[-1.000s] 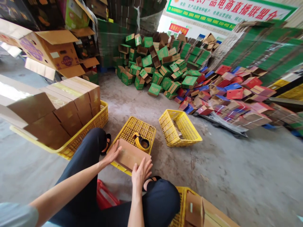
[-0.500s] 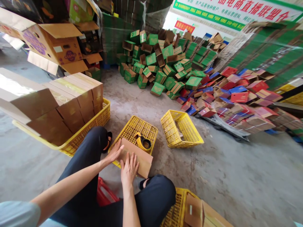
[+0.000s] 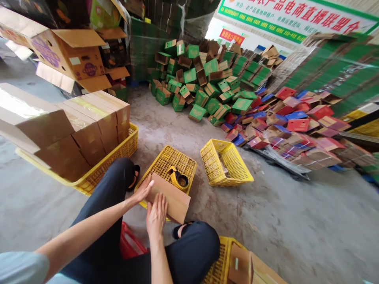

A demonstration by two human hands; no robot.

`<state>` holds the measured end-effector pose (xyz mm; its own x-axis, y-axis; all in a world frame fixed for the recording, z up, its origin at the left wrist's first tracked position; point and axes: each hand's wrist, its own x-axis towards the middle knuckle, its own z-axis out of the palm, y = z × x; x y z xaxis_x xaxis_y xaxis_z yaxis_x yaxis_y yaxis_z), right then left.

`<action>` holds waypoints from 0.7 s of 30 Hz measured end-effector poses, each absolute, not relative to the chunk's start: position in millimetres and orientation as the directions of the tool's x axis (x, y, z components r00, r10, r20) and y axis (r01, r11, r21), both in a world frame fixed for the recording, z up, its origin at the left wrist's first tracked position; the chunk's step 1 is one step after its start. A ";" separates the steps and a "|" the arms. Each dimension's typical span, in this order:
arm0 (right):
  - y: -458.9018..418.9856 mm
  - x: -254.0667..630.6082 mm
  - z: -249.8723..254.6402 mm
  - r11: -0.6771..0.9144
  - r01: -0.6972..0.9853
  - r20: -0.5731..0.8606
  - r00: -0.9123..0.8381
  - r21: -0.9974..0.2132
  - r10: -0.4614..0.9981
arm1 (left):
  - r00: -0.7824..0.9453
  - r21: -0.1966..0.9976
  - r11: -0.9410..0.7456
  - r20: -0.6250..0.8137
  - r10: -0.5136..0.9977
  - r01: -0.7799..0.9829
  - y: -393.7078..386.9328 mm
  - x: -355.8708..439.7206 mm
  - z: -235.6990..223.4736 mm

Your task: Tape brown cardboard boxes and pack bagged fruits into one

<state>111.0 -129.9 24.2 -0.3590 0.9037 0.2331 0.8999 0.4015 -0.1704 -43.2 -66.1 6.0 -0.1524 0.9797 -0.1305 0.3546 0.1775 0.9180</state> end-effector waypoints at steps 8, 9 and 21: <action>-93.2 78.0 42.7 0.456 0.860 0.126 -0.439 -0.227 0.890 | -0.074 0.922 0.178 -0.163 0.984 0.344 -69.0 -50.4 6.3; -91.3 82.2 42.8 0.431 0.874 0.118 -0.415 -0.225 0.902 | -0.068 0.917 0.174 -0.161 0.985 0.358 -69.3 -50.0 5.9; -105.7 200.7 19.1 -0.077 0.879 0.087 0.133 -0.471 0.987 | -0.065 0.897 0.219 -0.210 0.976 0.384 -73.3 -46.8 12.4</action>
<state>200.7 -105.7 19.1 0.1330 0.9873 0.0873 0.8786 -0.0767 -0.4714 -46.8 -73.3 12.4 -0.0653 0.9756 -0.2099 0.3839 0.2187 0.8971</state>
